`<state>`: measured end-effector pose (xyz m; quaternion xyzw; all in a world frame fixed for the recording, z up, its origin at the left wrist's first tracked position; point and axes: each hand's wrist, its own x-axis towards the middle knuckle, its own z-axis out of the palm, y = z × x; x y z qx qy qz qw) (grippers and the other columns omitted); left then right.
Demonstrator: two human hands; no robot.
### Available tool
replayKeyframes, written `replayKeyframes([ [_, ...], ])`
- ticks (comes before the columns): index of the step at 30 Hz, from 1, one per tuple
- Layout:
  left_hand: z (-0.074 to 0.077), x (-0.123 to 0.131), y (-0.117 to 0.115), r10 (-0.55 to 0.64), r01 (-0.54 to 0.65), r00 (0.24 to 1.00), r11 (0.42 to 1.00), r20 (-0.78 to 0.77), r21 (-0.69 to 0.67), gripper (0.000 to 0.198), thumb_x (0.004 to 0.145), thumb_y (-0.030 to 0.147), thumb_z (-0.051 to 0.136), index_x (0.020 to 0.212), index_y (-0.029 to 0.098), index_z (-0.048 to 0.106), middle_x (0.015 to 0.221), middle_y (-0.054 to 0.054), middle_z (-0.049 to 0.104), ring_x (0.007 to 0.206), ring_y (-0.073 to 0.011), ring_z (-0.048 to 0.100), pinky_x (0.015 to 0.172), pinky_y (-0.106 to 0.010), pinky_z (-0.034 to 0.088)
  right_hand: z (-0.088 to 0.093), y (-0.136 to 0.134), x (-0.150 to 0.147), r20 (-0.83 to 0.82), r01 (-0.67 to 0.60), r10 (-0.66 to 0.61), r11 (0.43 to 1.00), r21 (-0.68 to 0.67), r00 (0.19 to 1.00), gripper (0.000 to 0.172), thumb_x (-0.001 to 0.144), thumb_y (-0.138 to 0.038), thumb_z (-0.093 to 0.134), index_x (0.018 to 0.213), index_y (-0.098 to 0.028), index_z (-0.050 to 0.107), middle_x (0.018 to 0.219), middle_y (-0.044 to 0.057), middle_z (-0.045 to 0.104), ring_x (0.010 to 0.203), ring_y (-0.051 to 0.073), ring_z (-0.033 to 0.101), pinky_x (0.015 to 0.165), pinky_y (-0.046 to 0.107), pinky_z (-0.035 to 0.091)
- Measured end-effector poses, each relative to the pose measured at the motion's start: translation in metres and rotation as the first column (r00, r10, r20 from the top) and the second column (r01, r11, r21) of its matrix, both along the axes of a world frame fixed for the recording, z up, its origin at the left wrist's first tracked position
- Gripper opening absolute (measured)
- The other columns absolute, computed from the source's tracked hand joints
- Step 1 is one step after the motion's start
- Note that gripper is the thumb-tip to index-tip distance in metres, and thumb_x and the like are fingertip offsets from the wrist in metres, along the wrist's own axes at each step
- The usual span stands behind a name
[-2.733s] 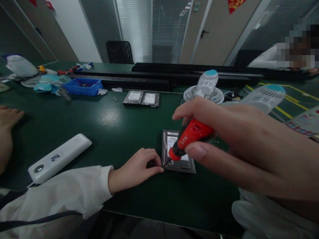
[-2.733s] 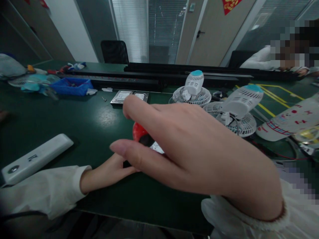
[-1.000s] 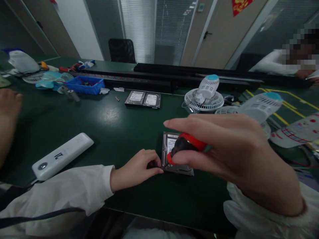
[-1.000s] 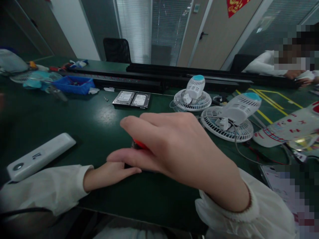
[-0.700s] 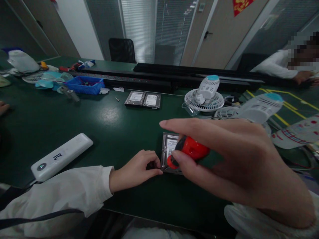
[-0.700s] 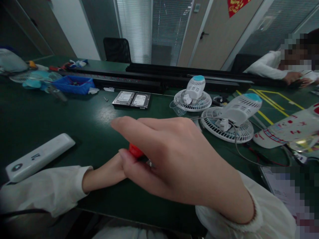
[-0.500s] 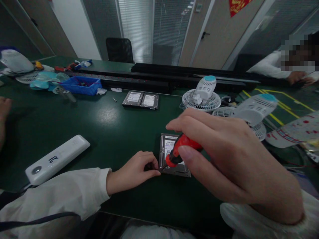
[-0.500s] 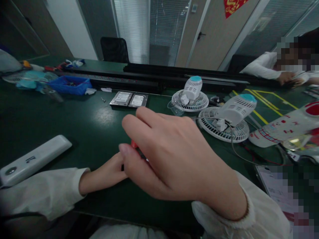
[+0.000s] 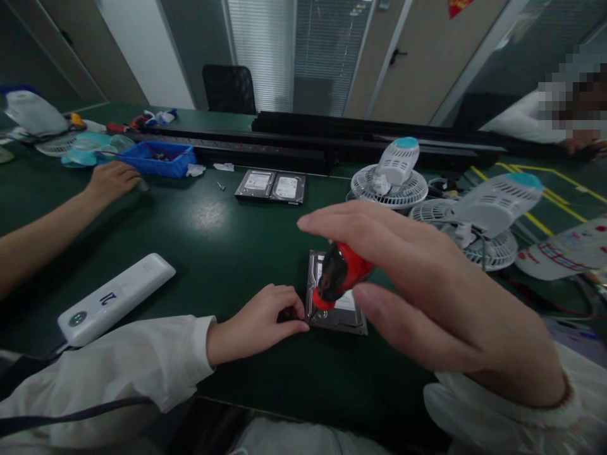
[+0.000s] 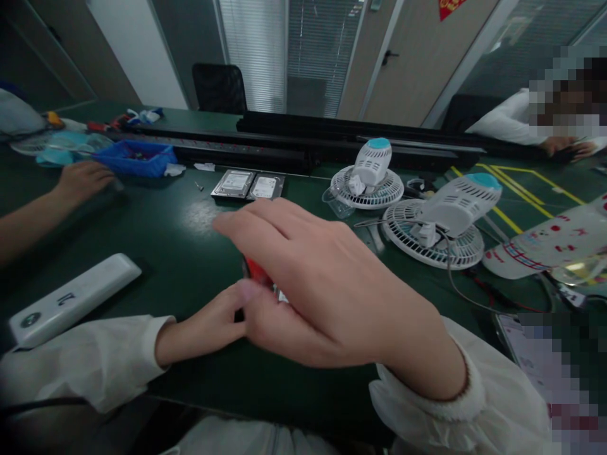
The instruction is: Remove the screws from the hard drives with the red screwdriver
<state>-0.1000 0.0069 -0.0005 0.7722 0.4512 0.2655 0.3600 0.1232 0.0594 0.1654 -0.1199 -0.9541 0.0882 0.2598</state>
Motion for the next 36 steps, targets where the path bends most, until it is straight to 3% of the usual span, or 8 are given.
replayKeyframes([
  [3, -0.003, 0.000, 0.000, 0.003, -0.003, 1.000, 1.000, -0.009, 0.013, 0.017, 0.097, 0.036, 0.074, 0.095, 0.020, 0.071, 0.098, -0.003, 0.074, 0.094, -0.0235, 0.069, 0.090, -0.039, 0.050, 0.002, 0.000, 0.004, 0.031, -0.075, 0.077, 0.995, -0.059, 0.997, 0.048, 0.105, -0.020, 0.039, 0.152, -0.014, 0.044, 0.146, 0.013, 0.063, 0.127, 0.018, 0.065, 0.096, 0.032, 0.055],
  [10, 0.002, -0.001, -0.001, 0.004, -0.004, 1.000, 1.000, -0.023, -0.011, 0.013, 0.095, 0.029, 0.076, 0.090, 0.020, 0.068, 0.091, -0.001, 0.072, 0.085, -0.0199, 0.066, 0.080, -0.033, 0.049, 0.000, 0.005, 0.006, 0.030, 0.136, -0.140, 0.987, 0.088, 0.990, 0.046, 0.101, -0.056, 0.059, 0.113, -0.013, 0.071, 0.089, 0.005, 0.076, 0.070, 0.017, 0.068, 0.059, 0.028, 0.045],
  [16, 0.004, 0.001, 0.000, -0.011, 0.011, 0.999, 1.000, -0.040, -0.006, 0.014, 0.094, 0.028, 0.078, 0.089, 0.019, 0.067, 0.090, 0.000, 0.070, 0.084, -0.0187, 0.065, 0.084, -0.034, 0.046, 0.005, 0.008, 0.008, 0.061, 0.013, -0.011, 0.999, -0.033, 0.998, 0.056, 0.101, -0.021, 0.044, 0.157, -0.015, 0.045, 0.147, 0.013, 0.065, 0.121, 0.024, 0.070, 0.094, 0.036, 0.059],
  [22, 0.003, 0.001, 0.002, 0.001, -0.001, 0.999, 1.000, -0.035, 0.010, 0.018, 0.096, 0.038, 0.075, 0.093, 0.021, 0.071, 0.094, -0.002, 0.074, 0.090, -0.0224, 0.069, 0.088, -0.036, 0.050, -0.002, 0.005, 0.006, -0.076, 0.044, -0.045, 0.999, -0.012, 0.996, 0.028, 0.095, -0.035, 0.074, 0.116, -0.017, 0.067, 0.085, -0.002, 0.072, 0.067, 0.008, 0.063, 0.063, 0.022, 0.049],
  [24, 0.003, 0.001, 0.002, -0.011, 0.011, 1.000, 1.000, -0.026, 0.001, 0.020, 0.098, 0.041, 0.072, 0.096, 0.022, 0.072, 0.095, -0.003, 0.075, 0.092, -0.0235, 0.070, 0.089, -0.037, 0.051, -0.004, 0.006, 0.006, -0.074, -0.015, 0.014, 1.000, -0.018, 0.997, 0.028, 0.096, -0.039, 0.073, 0.109, -0.016, 0.067, 0.087, 0.000, 0.073, 0.070, 0.009, 0.065, 0.061, 0.022, 0.048],
  [29, 0.005, 0.001, 0.001, -0.003, 0.003, 0.999, 1.000, -0.045, 0.011, 0.016, 0.096, 0.035, 0.077, 0.094, 0.020, 0.073, 0.095, -0.003, 0.075, 0.090, -0.0227, 0.069, 0.088, -0.036, 0.049, 0.000, 0.007, 0.008, -0.047, -0.113, 0.107, 0.985, -0.134, 0.993, 0.046, 0.100, -0.026, 0.052, 0.143, -0.010, 0.055, 0.114, 0.010, 0.077, 0.111, 0.019, 0.074, 0.090, 0.029, 0.061],
  [32, 0.006, 0.001, 0.000, -0.005, 0.007, 0.998, 1.000, -0.058, 0.024, 0.013, 0.093, 0.031, 0.080, 0.092, 0.020, 0.073, 0.093, -0.001, 0.074, 0.089, -0.0219, 0.068, 0.086, -0.035, 0.047, 0.001, 0.004, 0.008, -0.067, -0.024, 0.014, 0.988, -0.153, 0.998, 0.037, 0.098, -0.020, 0.058, 0.134, -0.013, 0.062, 0.104, 0.004, 0.080, 0.093, 0.013, 0.076, 0.079, 0.024, 0.060],
  [36, 0.008, 0.000, 0.000, -0.008, 0.010, 0.998, 0.999, -0.060, 0.032, 0.012, 0.094, 0.030, 0.080, 0.092, 0.020, 0.072, 0.094, -0.001, 0.074, 0.088, -0.0213, 0.068, 0.085, -0.034, 0.047, 0.001, 0.002, 0.009, -0.091, 0.050, -0.057, 0.996, -0.076, 0.994, 0.028, 0.104, -0.041, 0.059, 0.113, -0.016, 0.069, 0.084, 0.000, 0.076, 0.066, 0.009, 0.066, 0.060, 0.025, 0.050],
])
